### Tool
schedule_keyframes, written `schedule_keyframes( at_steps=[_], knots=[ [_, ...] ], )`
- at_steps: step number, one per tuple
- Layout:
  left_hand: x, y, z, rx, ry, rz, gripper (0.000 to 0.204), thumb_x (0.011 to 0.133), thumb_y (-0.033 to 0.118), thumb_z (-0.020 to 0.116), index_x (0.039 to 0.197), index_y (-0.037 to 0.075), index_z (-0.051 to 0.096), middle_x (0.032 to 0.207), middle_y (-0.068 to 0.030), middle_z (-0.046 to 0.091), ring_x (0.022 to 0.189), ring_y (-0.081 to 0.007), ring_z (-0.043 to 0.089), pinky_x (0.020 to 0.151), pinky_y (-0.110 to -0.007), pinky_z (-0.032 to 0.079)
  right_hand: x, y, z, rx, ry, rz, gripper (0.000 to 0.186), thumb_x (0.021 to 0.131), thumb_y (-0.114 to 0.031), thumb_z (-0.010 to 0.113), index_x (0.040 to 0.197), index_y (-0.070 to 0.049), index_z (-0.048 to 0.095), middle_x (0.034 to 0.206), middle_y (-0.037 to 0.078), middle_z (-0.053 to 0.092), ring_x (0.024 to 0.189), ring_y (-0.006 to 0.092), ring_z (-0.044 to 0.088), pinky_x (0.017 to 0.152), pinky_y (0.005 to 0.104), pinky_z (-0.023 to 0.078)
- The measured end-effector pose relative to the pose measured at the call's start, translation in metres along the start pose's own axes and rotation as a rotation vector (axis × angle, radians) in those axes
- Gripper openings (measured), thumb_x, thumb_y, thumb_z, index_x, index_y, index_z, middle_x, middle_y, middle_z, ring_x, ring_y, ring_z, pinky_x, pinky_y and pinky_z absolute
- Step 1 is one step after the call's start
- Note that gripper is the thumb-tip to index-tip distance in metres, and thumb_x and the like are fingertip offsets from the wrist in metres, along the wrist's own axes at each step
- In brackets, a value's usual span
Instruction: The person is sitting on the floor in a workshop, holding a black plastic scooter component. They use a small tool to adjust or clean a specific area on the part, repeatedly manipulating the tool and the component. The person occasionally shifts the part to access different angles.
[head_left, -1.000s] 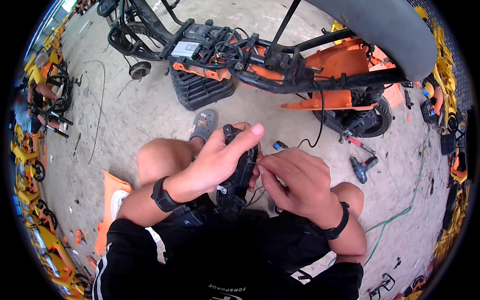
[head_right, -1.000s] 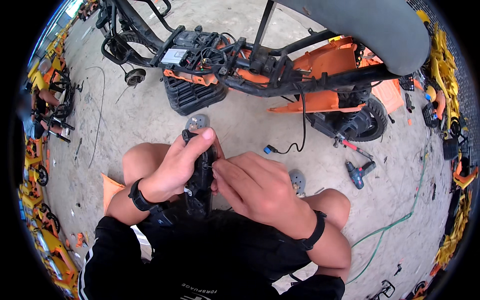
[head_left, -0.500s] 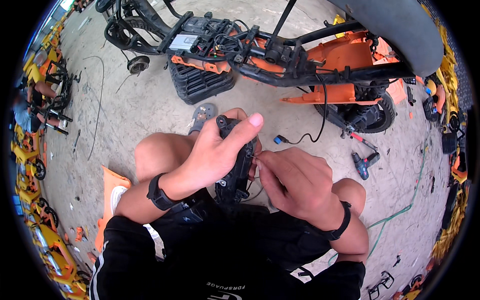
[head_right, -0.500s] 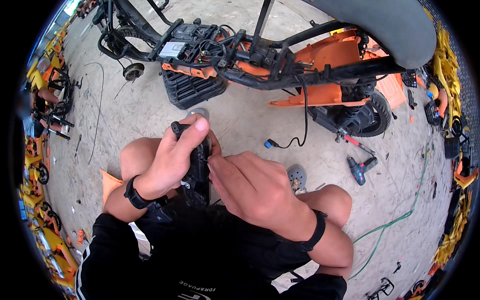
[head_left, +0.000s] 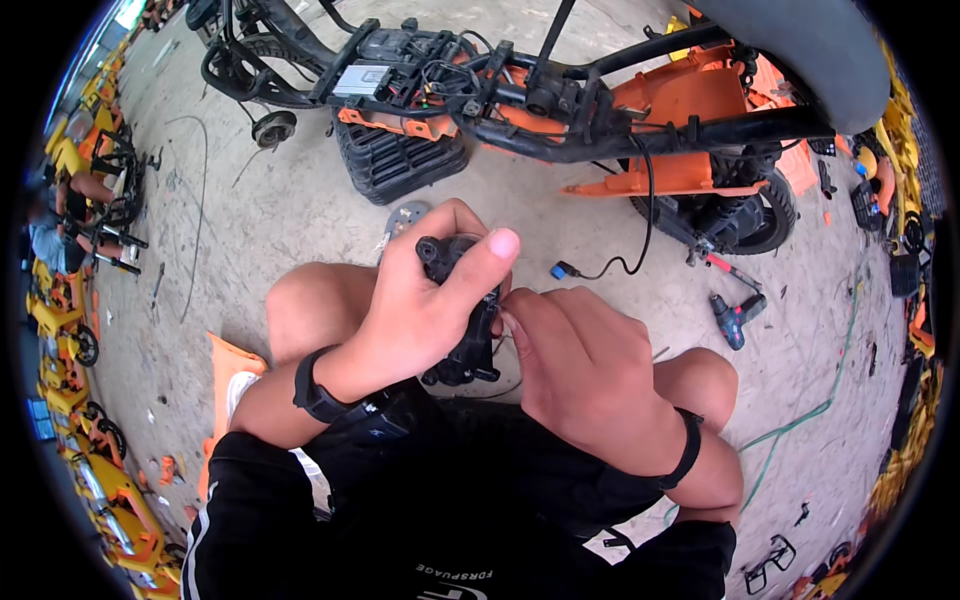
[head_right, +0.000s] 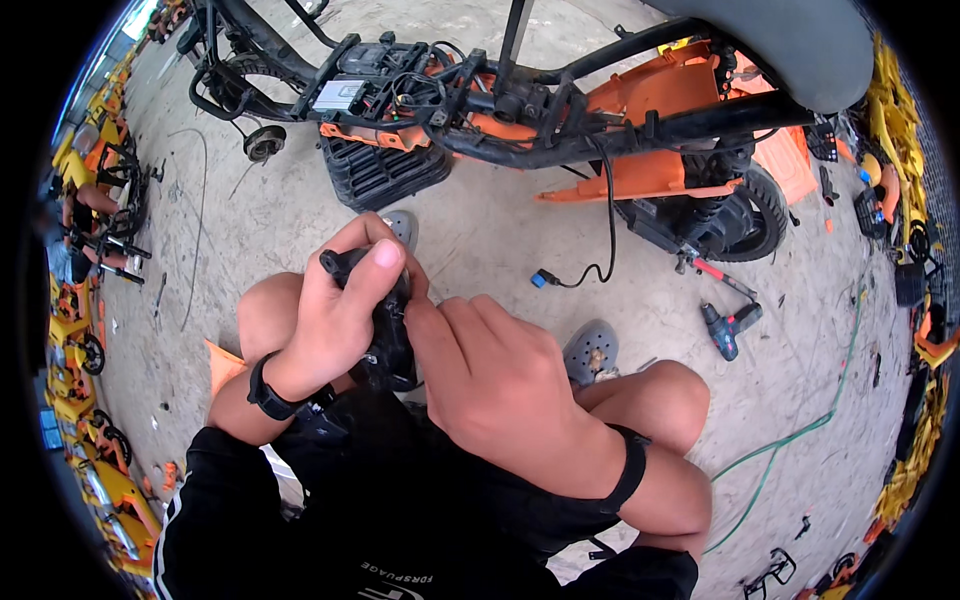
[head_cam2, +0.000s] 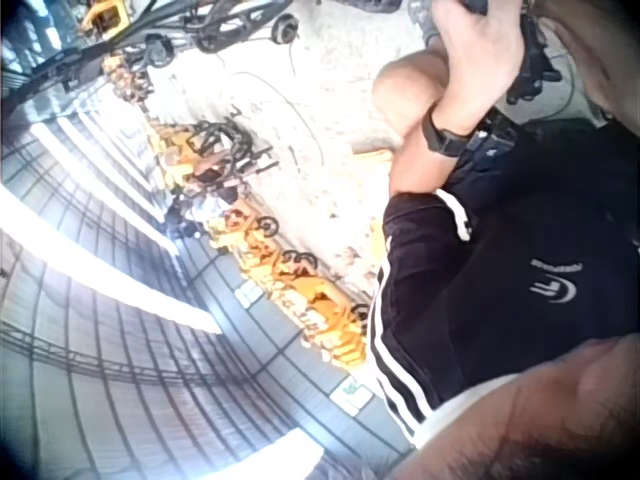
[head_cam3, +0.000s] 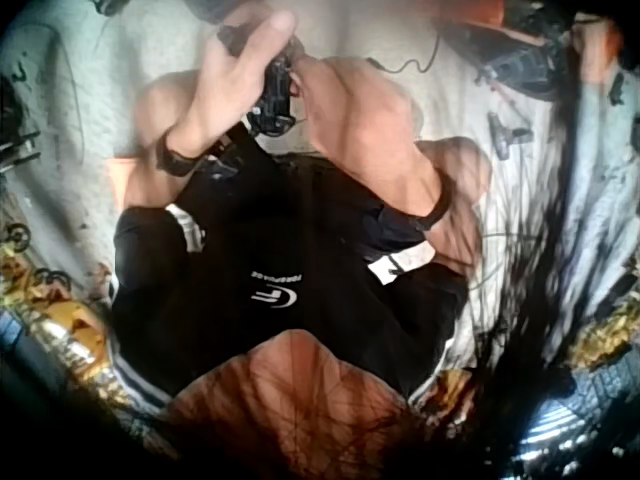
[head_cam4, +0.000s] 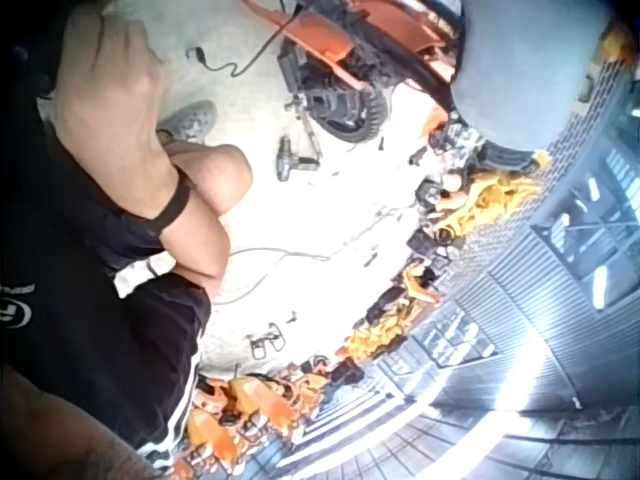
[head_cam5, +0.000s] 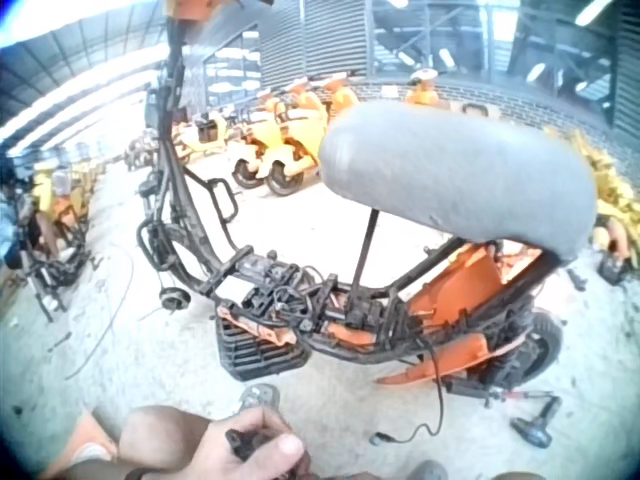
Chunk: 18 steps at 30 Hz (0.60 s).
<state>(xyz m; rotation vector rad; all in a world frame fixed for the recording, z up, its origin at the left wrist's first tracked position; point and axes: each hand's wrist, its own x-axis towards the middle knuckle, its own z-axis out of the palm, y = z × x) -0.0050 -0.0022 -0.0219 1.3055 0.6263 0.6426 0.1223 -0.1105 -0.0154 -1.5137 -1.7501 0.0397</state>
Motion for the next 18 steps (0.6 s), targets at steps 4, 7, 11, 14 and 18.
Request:
schedule_keyframes(
  at_steps=[4,7,11,14,18],
  knots=[
    [0.001,-0.013,-0.003,0.213,0.067,0.119,0.034,0.093,0.029,0.068,0.08,0.003,0.05,0.065,0.0003,0.054,0.058,-0.0036,0.048,0.051,-0.022,0.04,-0.001,0.004,0.001,0.151,-0.052,0.081,0.014,0.078,0.007,0.065,0.091,0.002,0.063,0.069,0.01,0.06,0.054,0.0249,0.058,0.05,0.031,0.045],
    [0.001,-0.018,-0.004,0.292,0.1,0.166,0.035,0.092,0.029,0.069,0.078,0.003,0.05,0.064,0.0021,0.053,0.061,-0.0023,0.043,0.053,-0.021,0.037,-0.001,0.004,0.0,0.365,-0.106,0.257,0.01,0.084,0.005,0.063,0.093,0.004,0.062,0.071,0.009,0.061,0.055,0.0183,0.058,0.05,0.0278,0.044],
    [0.0,-0.012,-0.003,0.282,0.065,0.148,0.035,0.094,0.031,0.064,0.081,0.003,0.049,0.067,-0.0017,0.056,0.062,-0.005,0.047,0.056,-0.022,0.039,0.0,0.005,0.0,0.811,-0.189,0.59,0.007,0.094,-0.002,0.057,0.094,0.004,0.061,0.071,0.005,0.061,0.057,0.0088,0.055,0.049,0.0235,0.042],
    [-0.001,-0.008,-0.005,0.297,0.007,0.139,0.038,0.098,0.038,0.056,0.084,0.004,0.047,0.073,-0.0099,0.062,0.066,-0.0098,0.052,0.062,-0.025,0.043,0.0,0.008,-0.001,1.087,-0.23,0.711,0.013,0.098,-0.008,0.054,0.095,0.003,0.061,0.071,0.004,0.059,0.058,0.0069,0.052,0.047,0.0214,0.038],
    [-0.001,-0.007,-0.004,0.263,0.016,0.155,0.04,0.098,0.04,0.054,0.083,0.004,0.046,0.072,-0.0109,0.062,0.065,-0.0101,0.052,0.061,-0.025,0.042,0.005,0.01,-0.004,1.314,-0.28,0.857,0.01,0.097,-0.003,0.054,0.095,0.003,0.062,0.073,0.003,0.059,0.062,0.006,0.051,0.052,0.0218,0.039]
  ],
)
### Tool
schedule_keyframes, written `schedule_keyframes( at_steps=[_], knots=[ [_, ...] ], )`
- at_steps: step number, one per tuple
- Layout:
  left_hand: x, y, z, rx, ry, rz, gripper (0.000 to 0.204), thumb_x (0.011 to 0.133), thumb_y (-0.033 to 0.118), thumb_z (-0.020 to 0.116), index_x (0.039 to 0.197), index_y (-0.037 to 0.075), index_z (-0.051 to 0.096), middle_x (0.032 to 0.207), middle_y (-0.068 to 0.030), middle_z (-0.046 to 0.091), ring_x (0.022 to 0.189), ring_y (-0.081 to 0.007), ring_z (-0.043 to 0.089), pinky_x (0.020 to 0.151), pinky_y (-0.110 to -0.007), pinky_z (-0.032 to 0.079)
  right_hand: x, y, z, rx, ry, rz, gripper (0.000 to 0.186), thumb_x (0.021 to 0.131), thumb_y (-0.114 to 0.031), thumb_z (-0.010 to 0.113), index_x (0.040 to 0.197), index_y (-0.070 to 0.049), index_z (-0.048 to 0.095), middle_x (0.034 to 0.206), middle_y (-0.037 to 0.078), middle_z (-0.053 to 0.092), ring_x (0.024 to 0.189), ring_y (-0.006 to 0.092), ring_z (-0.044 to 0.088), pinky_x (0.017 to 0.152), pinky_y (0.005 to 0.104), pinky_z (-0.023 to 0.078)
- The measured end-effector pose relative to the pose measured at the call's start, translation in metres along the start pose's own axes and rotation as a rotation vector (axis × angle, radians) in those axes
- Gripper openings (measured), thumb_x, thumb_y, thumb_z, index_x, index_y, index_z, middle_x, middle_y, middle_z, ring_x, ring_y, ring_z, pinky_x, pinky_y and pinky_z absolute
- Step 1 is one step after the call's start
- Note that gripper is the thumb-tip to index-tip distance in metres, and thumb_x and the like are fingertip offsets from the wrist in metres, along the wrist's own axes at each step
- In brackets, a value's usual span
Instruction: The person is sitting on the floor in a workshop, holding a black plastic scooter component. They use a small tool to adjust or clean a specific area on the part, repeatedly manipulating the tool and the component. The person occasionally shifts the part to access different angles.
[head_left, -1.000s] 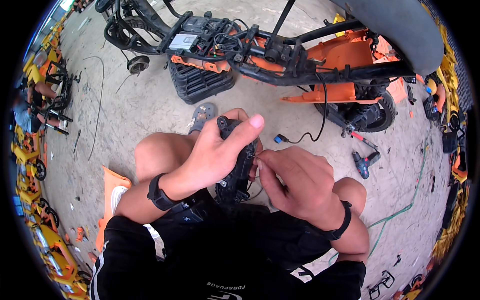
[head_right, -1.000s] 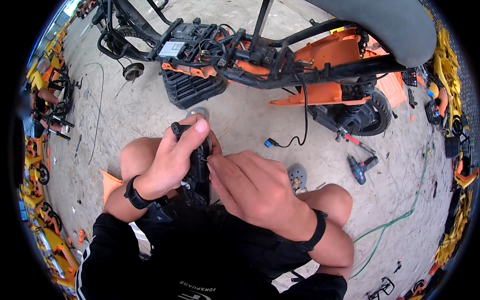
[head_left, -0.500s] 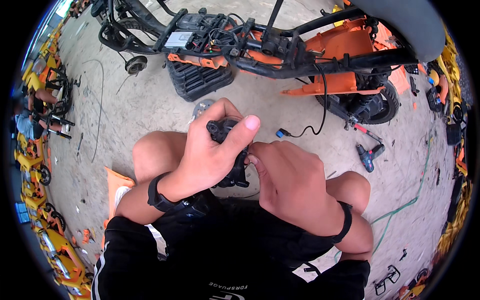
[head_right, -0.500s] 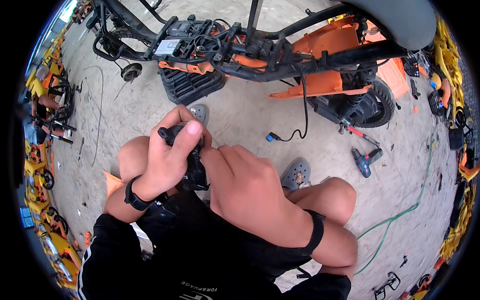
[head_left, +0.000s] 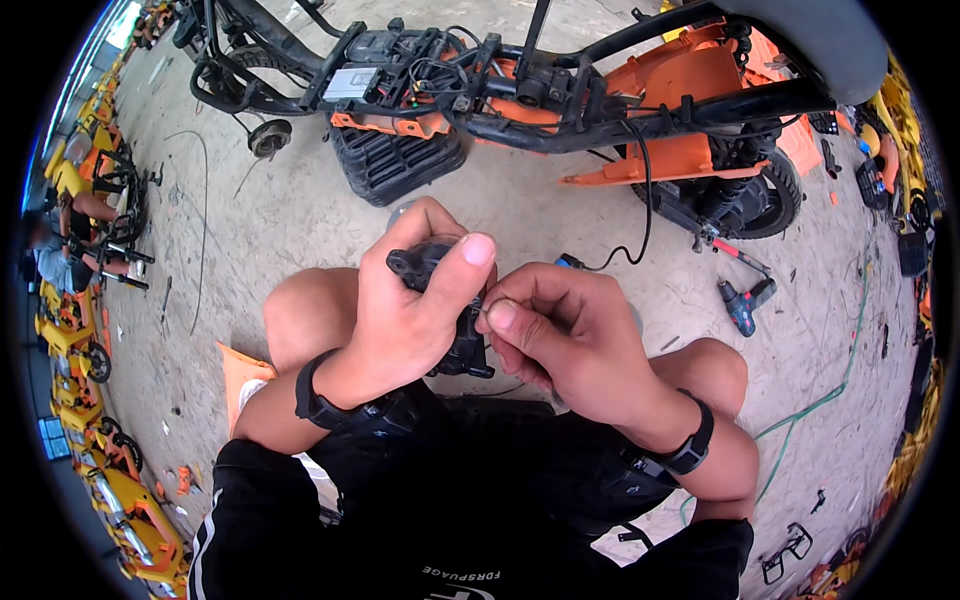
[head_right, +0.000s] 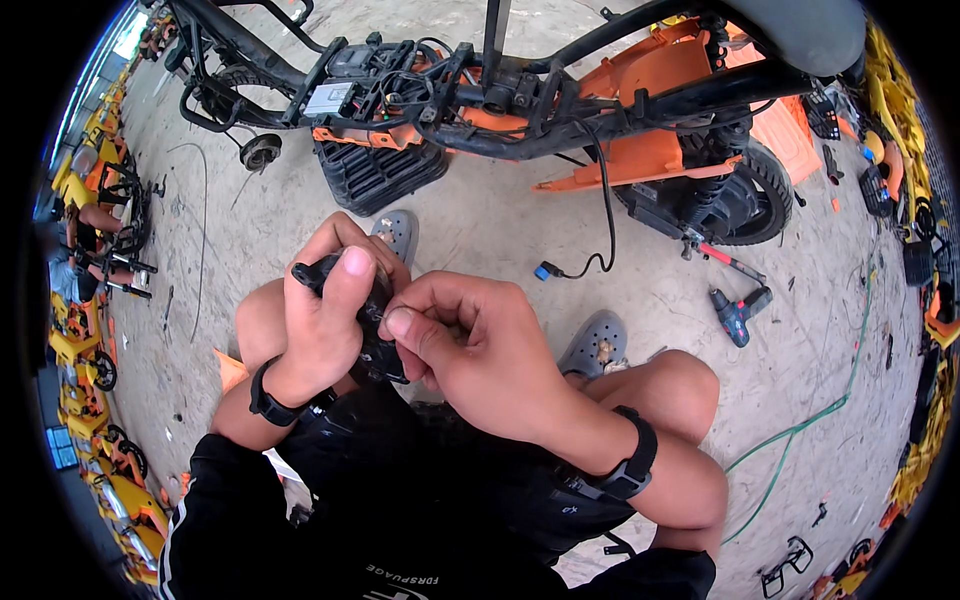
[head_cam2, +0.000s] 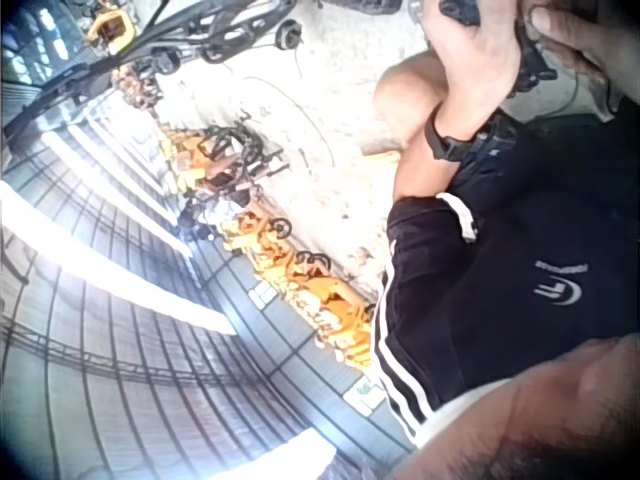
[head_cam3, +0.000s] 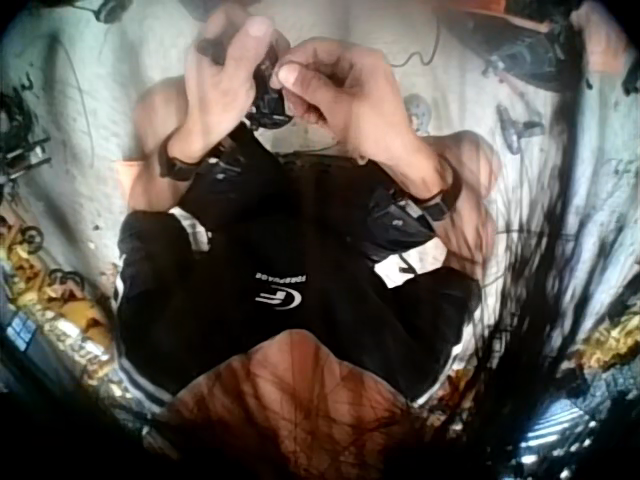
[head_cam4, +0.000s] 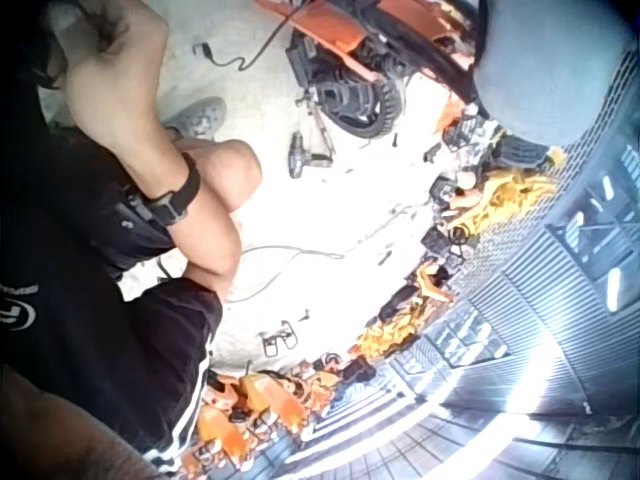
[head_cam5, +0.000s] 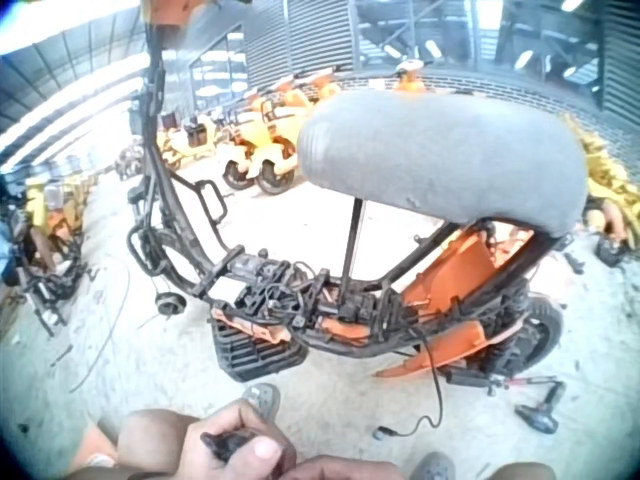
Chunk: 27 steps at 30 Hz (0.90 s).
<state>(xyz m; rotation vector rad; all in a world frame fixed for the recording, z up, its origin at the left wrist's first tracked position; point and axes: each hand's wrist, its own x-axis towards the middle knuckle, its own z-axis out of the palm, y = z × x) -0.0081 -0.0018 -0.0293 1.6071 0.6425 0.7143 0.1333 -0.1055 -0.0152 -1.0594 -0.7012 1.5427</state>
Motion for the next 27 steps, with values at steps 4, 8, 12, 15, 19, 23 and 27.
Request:
schedule_keyframes(
  at_steps=[4,8,12,15,19,23,27],
  knots=[
    [0.0,0.002,0.001,-0.021,0.016,0.009,0.04,0.098,0.04,0.053,0.082,0.004,0.046,0.071,-0.0111,0.061,0.063,-0.0104,0.052,0.06,-0.026,0.042,0.002,0.004,0.0,0.046,-0.012,-0.006,0.012,0.098,-0.006,0.054,0.095,0.003,0.061,0.072,0.003,0.059,0.06,0.0062,0.051,0.049,0.0211,0.038],
    [0.0,0.003,0.001,-0.045,0.026,0.0,0.041,0.099,0.041,0.051,0.082,0.004,0.046,0.07,-0.0113,0.06,0.063,-0.0116,0.052,0.06,-0.026,0.042,0.002,0.008,0.003,-0.01,-0.003,-0.089,0.014,0.099,-0.01,0.055,0.095,0.003,0.061,0.073,0.004,0.059,0.058,0.0068,0.052,0.045,0.0202,0.036],
    [-0.001,0.005,0.0,-0.104,0.016,-0.039,0.042,0.099,0.041,0.049,0.081,0.004,0.045,0.07,-0.0114,0.058,0.063,-0.0137,0.053,0.06,-0.027,0.042,-0.003,0.012,0.009,-0.142,0.058,-0.267,0.011,0.098,-0.007,0.056,0.096,0.003,0.061,0.073,0.005,0.061,0.058,0.0056,0.053,0.046,0.0196,0.038],
    [0.0,0.005,0.001,-0.124,0.015,-0.045,0.041,0.099,0.04,0.048,0.082,0.003,0.044,0.069,-0.0112,0.056,0.064,-0.0149,0.053,0.06,-0.028,0.042,-0.006,0.005,0.009,-0.275,0.087,-0.248,0.008,0.096,-0.005,0.059,0.096,0.003,0.063,0.07,0.003,0.063,0.056,0.0038,0.054,0.047,0.0187,0.039],
    [0.0,0.004,0.002,-0.107,0.016,-0.009,0.041,0.099,0.04,0.048,0.084,0.003,0.044,0.069,-0.0117,0.056,0.063,-0.0153,0.053,0.06,-0.029,0.043,-0.006,0.008,0.011,-0.516,0.167,-0.411,0.005,0.091,-0.002,0.063,0.093,0.003,0.064,0.065,0.002,0.063,0.053,0.002,0.053,0.047,0.0186,0.04],
    [-0.001,-0.005,0.001,-0.151,0.038,0.096,0.031,0.098,0.029,0.058,0.086,0.003,0.046,0.071,-0.0083,0.062,0.064,-0.008,0.053,0.059,-0.024,0.044,-0.006,0.006,0.012,-0.612,0.207,-0.456,0.004,0.088,-0.001,0.066,0.091,0.002,0.065,0.065,0.004,0.064,0.053,0.0023,0.053,0.047,0.0201,0.041],
    [-0.001,-0.006,0.001,-0.09,0.039,0.152,0.029,0.097,0.027,0.058,0.087,0.002,0.047,0.071,-0.0106,0.062,0.063,-0.0091,0.052,0.059,-0.024,0.043,-0.006,0.007,0.01,-0.595,0.188,-0.489,0.003,0.088,-0.001,0.066,0.09,0.001,0.066,0.064,0.005,0.062,0.054,0.0038,0.053,0.048,0.0221,0.041]
  ],
)
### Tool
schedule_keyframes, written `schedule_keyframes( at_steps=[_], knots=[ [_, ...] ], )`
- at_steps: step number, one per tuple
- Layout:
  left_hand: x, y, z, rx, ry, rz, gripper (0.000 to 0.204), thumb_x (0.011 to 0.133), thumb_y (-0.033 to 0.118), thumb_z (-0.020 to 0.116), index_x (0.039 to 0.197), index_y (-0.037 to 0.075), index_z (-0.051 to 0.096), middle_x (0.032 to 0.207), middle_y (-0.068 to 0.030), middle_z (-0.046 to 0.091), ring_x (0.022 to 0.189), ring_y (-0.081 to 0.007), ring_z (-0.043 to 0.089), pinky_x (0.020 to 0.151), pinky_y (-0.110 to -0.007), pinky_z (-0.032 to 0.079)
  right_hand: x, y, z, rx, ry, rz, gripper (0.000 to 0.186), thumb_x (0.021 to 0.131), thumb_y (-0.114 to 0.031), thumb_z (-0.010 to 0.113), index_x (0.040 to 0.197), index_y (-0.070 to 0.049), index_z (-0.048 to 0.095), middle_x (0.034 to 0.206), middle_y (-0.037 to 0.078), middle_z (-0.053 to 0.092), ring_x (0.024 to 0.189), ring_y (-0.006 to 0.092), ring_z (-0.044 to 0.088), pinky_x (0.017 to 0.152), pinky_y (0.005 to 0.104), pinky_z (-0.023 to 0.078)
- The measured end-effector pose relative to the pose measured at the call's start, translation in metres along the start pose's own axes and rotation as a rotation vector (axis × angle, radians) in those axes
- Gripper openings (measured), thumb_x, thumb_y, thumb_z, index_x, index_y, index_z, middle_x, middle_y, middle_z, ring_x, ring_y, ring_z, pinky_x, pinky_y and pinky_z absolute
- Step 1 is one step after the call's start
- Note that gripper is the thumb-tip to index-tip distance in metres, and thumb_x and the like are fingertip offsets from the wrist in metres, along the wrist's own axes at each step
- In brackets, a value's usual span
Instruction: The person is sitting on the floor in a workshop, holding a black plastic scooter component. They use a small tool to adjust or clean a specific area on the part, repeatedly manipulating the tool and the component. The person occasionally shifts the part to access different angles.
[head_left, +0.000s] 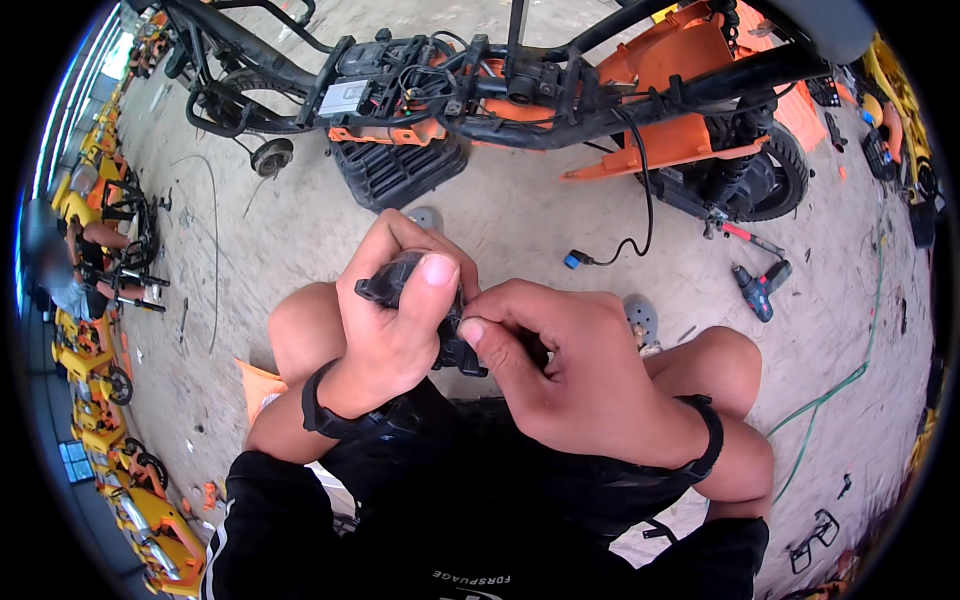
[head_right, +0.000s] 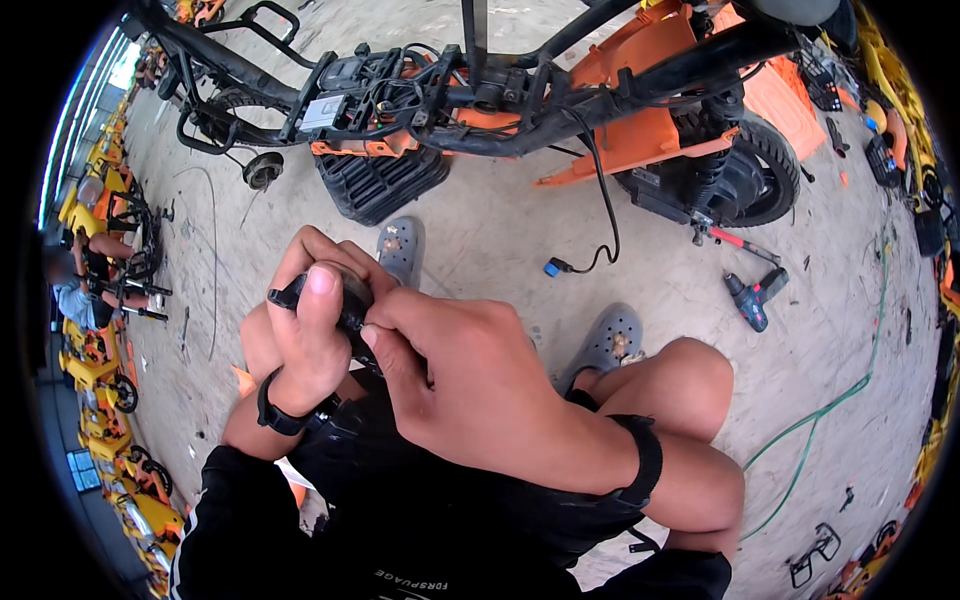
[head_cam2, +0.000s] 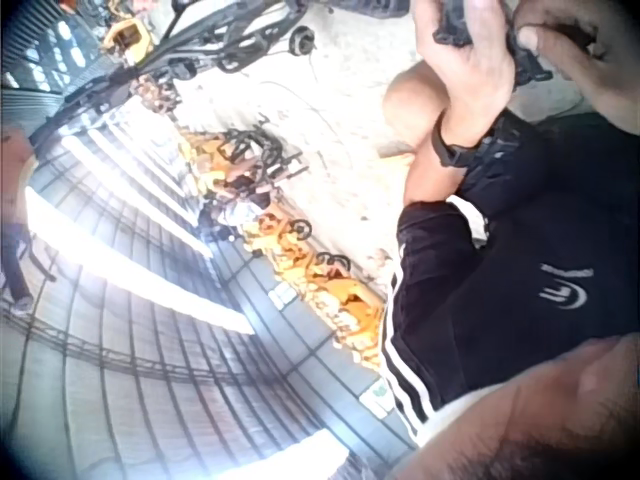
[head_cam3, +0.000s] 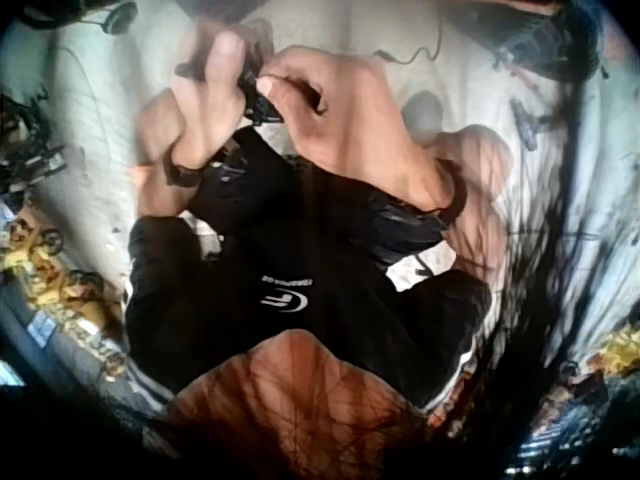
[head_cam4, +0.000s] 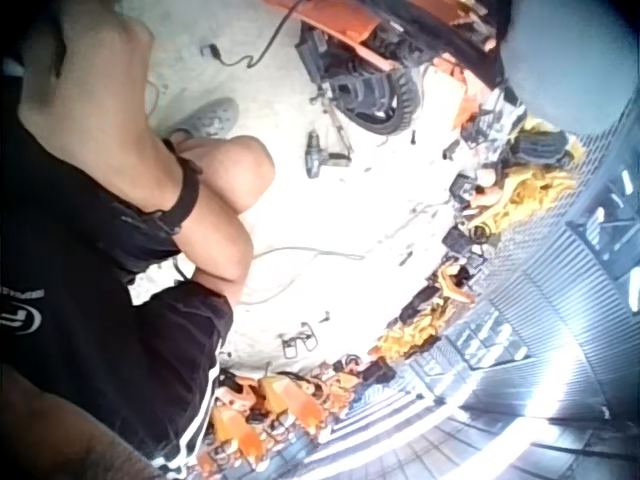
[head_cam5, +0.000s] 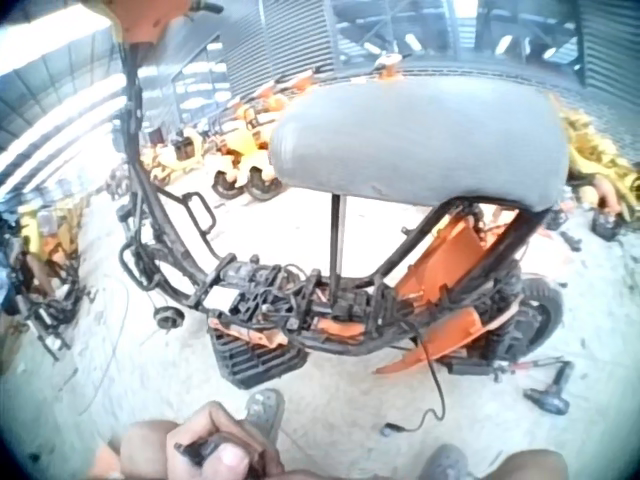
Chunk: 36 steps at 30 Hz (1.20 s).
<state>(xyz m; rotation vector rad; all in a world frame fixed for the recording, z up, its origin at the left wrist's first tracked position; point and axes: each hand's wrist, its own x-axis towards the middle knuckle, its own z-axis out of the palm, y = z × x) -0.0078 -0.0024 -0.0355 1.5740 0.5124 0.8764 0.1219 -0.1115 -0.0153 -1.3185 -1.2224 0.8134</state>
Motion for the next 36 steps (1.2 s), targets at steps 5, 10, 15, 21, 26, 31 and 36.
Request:
schedule_keyframes(
  at_steps=[5,10,15,21,26,31,36],
  knots=[
    [-0.001,-0.001,0.004,-0.003,-0.009,0.031,0.031,0.096,0.028,0.059,0.088,0.001,0.046,0.071,-0.0127,0.062,0.063,-0.0104,0.053,0.057,-0.025,0.043,-0.001,0.001,-0.003,0.018,-0.029,0.047,0.004,0.089,-0.001,0.065,0.091,0.002,0.066,0.064,0.005,0.061,0.055,0.0048,0.053,0.048,0.0225,0.041],
    [-0.003,0.002,0.006,0.013,-0.001,0.053,0.035,0.096,0.031,0.06,0.089,0.0,0.045,0.072,-0.0144,0.062,0.062,-0.0108,0.052,0.055,-0.024,0.044,0.0,-0.004,-0.007,0.36,-0.121,0.346,0.01,0.094,-0.005,0.061,0.09,0.002,0.066,0.064,0.002,0.059,0.055,0.0055,0.052,0.048,0.0216,0.039],
    [-0.004,0.005,0.006,0.005,0.003,0.075,0.036,0.096,0.032,0.06,0.089,0.0,0.044,0.072,-0.0159,0.061,0.062,-0.0108,0.052,0.054,-0.024,0.044,0.006,-0.001,-0.013,0.627,-0.21,0.457,0.012,0.093,-0.004,0.06,0.086,0.004,0.066,0.065,0.002,0.059,0.057,0.0071,0.052,0.052,0.024,0.04],
    [-0.004,0.008,0.003,-0.006,-0.011,0.049,0.039,0.096,0.036,0.058,0.089,0.001,0.044,0.073,-0.0162,0.062,0.063,-0.0113,0.052,0.055,-0.025,0.044,0.009,0.006,-0.013,0.742,-0.271,0.533,0.013,0.094,-0.006,0.06,0.086,0.003,0.066,0.064,0.0,0.057,0.058,0.0063,0.051,0.053,0.0226,0.039],
    [-0.003,0.008,0.0,-0.025,0.006,-0.008,0.04,0.099,0.039,0.053,0.088,0.001,0.044,0.073,-0.0152,0.063,0.062,-0.011,0.052,0.056,-0.025,0.044,0.01,0.005,-0.012,0.698,-0.275,0.444,0.011,0.094,-0.007,0.06,0.09,0.002,0.066,0.065,0.0,0.058,0.058,0.0061,0.052,0.053,0.0225,0.04],
    [-0.002,0.008,-0.004,-0.133,-0.021,-0.111,0.037,0.1,0.037,0.05,0.087,0.002,0.045,0.071,-0.0145,0.062,0.061,-0.0105,0.052,0.057,-0.025,0.044,0.004,-0.001,-0.01,0.355,-0.184,0.213,0.011,0.093,-0.007,0.063,0.098,0.003,0.066,0.079,0.006,0.068,0.065,0.0098,0.064,0.054,0.0207,0.048],
    [0.001,0.008,-0.001,-0.179,-0.021,-0.132,0.037,0.1,0.037,0.049,0.086,0.003,0.045,0.07,-0.0143,0.062,0.061,-0.0112,0.053,0.059,-0.025,0.044,0.0,0.003,-0.006,0.061,0.015,-0.061,0.013,0.083,-0.003,0.07,0.096,-0.003,0.067,0.071,0.011,0.066,0.053,0.0187,0.062,0.049,0.0278,0.047]
  ],
)
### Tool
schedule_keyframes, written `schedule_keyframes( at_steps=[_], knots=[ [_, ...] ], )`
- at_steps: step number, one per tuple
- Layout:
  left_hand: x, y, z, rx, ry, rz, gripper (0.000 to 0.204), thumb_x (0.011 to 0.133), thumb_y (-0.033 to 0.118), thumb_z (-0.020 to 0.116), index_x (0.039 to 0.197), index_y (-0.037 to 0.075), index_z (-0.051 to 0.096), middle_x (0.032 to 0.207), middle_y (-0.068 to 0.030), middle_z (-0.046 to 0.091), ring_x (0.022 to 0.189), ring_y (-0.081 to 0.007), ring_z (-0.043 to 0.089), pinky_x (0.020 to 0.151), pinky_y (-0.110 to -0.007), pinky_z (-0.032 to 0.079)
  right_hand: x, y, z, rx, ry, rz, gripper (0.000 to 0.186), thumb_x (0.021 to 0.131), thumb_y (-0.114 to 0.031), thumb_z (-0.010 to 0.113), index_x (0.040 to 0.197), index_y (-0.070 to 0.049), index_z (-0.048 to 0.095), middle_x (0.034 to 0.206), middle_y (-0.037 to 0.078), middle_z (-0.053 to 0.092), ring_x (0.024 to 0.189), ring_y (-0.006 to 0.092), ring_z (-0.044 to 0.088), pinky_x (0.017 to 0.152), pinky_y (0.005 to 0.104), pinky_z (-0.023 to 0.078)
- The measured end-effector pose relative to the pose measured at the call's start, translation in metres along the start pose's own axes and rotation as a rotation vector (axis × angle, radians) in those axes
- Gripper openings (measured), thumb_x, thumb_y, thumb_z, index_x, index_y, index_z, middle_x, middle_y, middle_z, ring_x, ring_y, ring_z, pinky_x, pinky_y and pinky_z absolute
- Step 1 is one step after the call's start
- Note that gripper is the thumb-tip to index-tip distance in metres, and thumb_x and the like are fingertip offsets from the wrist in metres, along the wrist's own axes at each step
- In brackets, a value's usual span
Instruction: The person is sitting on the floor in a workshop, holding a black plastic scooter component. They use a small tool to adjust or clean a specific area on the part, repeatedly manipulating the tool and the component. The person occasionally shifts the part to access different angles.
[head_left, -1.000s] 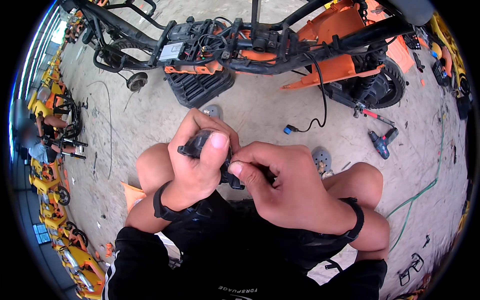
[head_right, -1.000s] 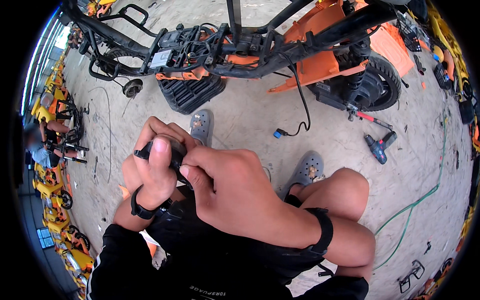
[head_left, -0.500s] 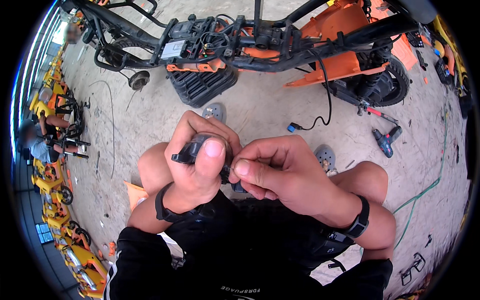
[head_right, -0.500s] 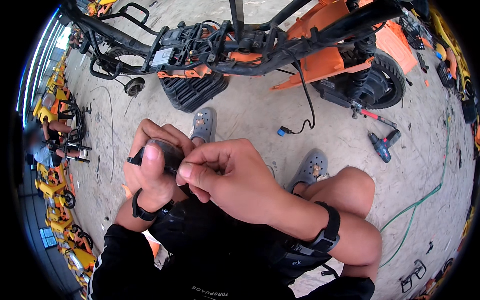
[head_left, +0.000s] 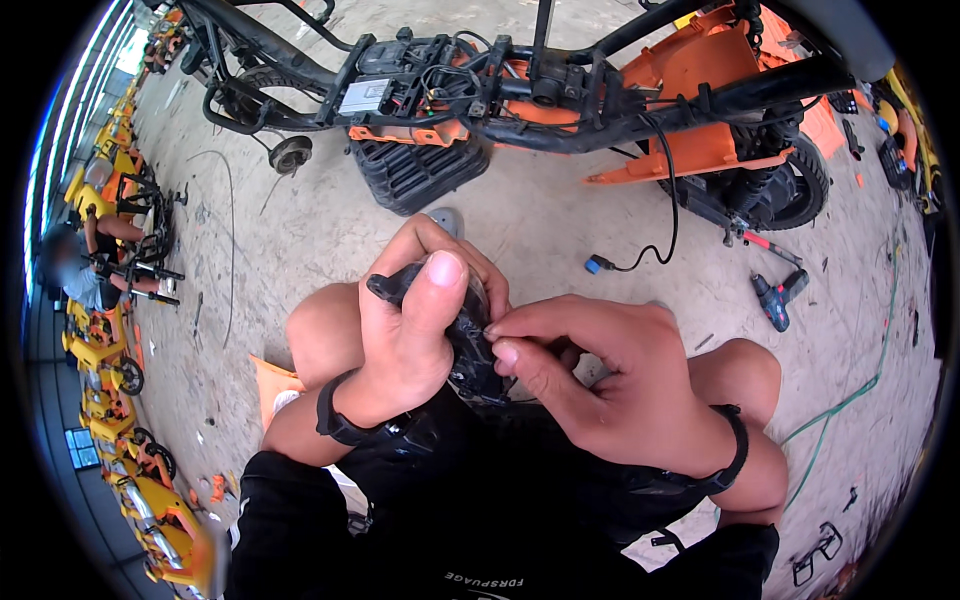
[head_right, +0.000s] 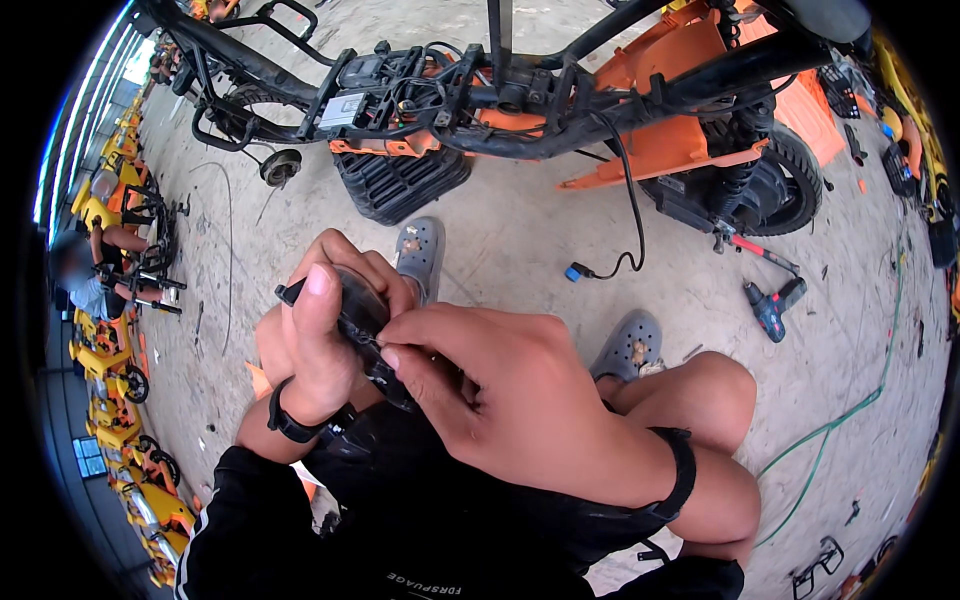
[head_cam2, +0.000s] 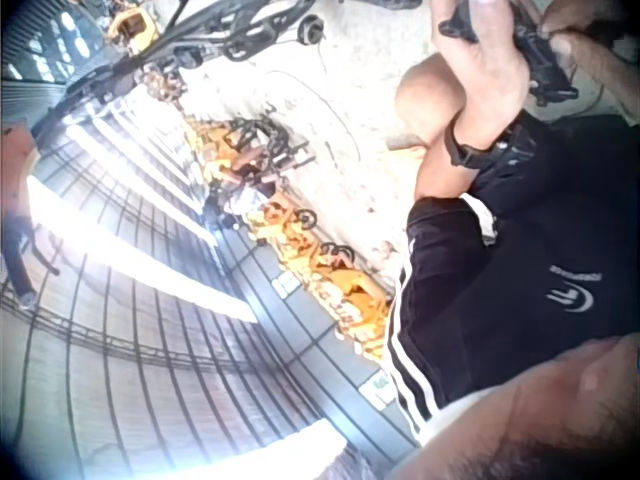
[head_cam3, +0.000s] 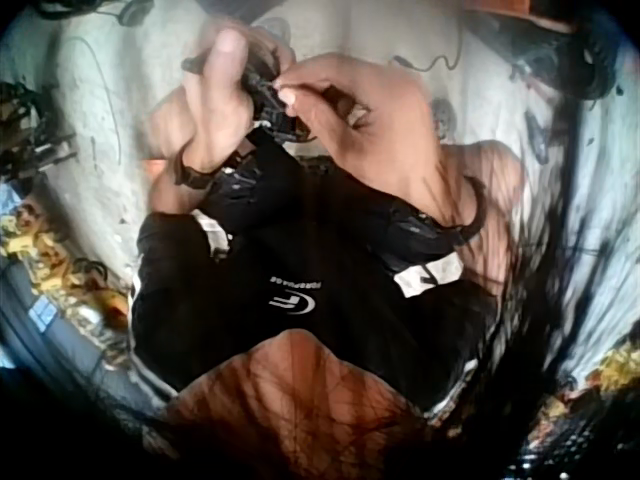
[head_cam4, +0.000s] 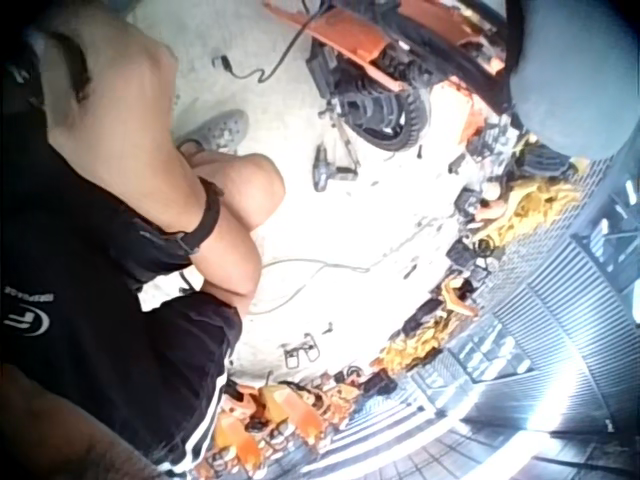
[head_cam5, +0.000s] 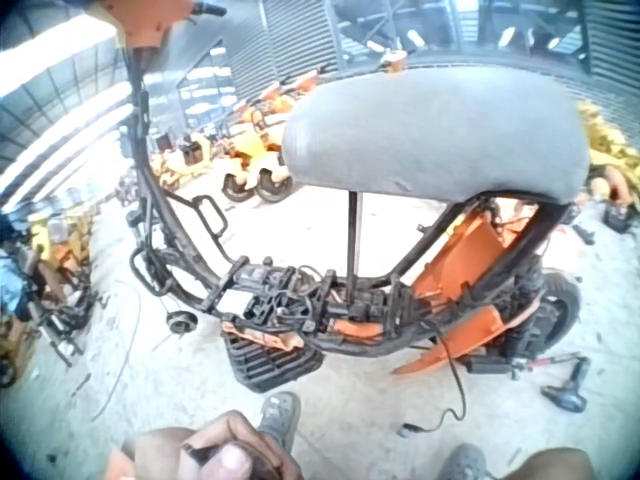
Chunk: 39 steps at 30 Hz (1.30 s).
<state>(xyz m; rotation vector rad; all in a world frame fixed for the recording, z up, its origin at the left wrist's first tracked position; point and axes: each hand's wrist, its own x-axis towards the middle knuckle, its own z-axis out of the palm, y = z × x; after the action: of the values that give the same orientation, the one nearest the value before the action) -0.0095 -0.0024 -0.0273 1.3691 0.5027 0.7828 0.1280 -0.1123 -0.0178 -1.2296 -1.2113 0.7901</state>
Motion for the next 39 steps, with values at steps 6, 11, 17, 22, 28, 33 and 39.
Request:
schedule_keyframes(
  at_steps=[6,11,17,22,28,33,39],
  knots=[
    [0.001,0.004,0.002,-0.005,0.007,-0.063,0.037,0.101,0.037,0.049,0.085,0.003,0.044,0.069,-0.0136,0.062,0.061,-0.0111,0.053,0.059,-0.025,0.044,0.003,0.001,-0.001,-0.158,0.057,-0.172,0.015,0.078,0.0,0.072,0.092,-0.002,0.067,0.073,0.01,0.066,0.055,0.0229,0.062,0.051,0.0302,0.049],
    [0.0,0.003,0.002,-0.017,0.013,-0.071,0.037,0.1,0.036,0.051,0.085,0.003,0.044,0.069,-0.0127,0.062,0.061,-0.0105,0.053,0.058,-0.025,0.044,0.006,0.004,0.0,-0.275,0.099,-0.342,0.02,0.073,0.002,0.074,0.092,-0.001,0.067,0.075,0.009,0.064,0.059,0.0226,0.063,0.052,0.0311,0.051],
    [0.0,0.003,0.004,-0.038,0.025,-0.08,0.035,0.099,0.035,0.055,0.085,0.004,0.045,0.068,-0.0118,0.062,0.061,-0.0094,0.052,0.058,-0.024,0.044,0.006,0.01,-0.001,-0.37,0.117,-0.461,0.025,0.069,0.003,0.076,0.093,0.0,0.068,0.078,0.007,0.063,0.063,0.0211,0.063,0.052,0.0303,0.051],
    [0.0,0.003,0.004,-0.023,0.018,-0.086,0.034,0.099,0.033,0.055,0.085,0.004,0.046,0.068,-0.0117,0.062,0.062,-0.0084,0.052,0.058,-0.023,0.043,0.008,0.01,0.004,-0.378,0.173,-0.462,0.024,0.067,0.006,0.078,0.09,-0.001,0.07,0.073,0.007,0.067,0.056,0.0172,0.064,0.046,0.0259,0.048],
    [0.0,0.002,0.004,-0.008,0.005,-0.081,0.034,0.1,0.032,0.054,0.084,0.004,0.045,0.068,-0.0112,0.061,0.062,-0.0087,0.053,0.058,-0.023,0.044,0.006,0.011,0.004,-0.394,0.164,-0.464,0.023,0.068,0.004,0.077,0.09,-0.001,0.069,0.072,0.006,0.064,0.057,0.0177,0.063,0.045,0.0271,0.048],
    [-0.001,-0.001,0.002,-0.025,-0.008,-0.11,0.033,0.1,0.03,0.055,0.084,0.003,0.045,0.067,-0.0107,0.061,0.063,-0.0093,0.054,0.058,-0.024,0.044,-0.002,0.008,0.003,-0.554,0.144,-0.458,0.024,0.067,0.003,0.077,0.089,-0.003,0.07,0.069,0.004,0.064,0.054,0.0171,0.063,0.045,0.0256,0.047],
    [0.001,-0.001,0.005,-0.019,0.01,-0.139,0.033,0.1,0.03,0.056,0.084,0.004,0.045,0.067,-0.0093,0.061,0.062,-0.0094,0.055,0.058,-0.024,0.044,-0.003,0.01,0.0,-0.701,0.075,-0.571,0.028,0.065,0.004,0.076,0.092,0.003,0.069,0.07,0.005,0.06,0.054,0.0172,0.059,0.044,0.0267,0.044]
  ],
)
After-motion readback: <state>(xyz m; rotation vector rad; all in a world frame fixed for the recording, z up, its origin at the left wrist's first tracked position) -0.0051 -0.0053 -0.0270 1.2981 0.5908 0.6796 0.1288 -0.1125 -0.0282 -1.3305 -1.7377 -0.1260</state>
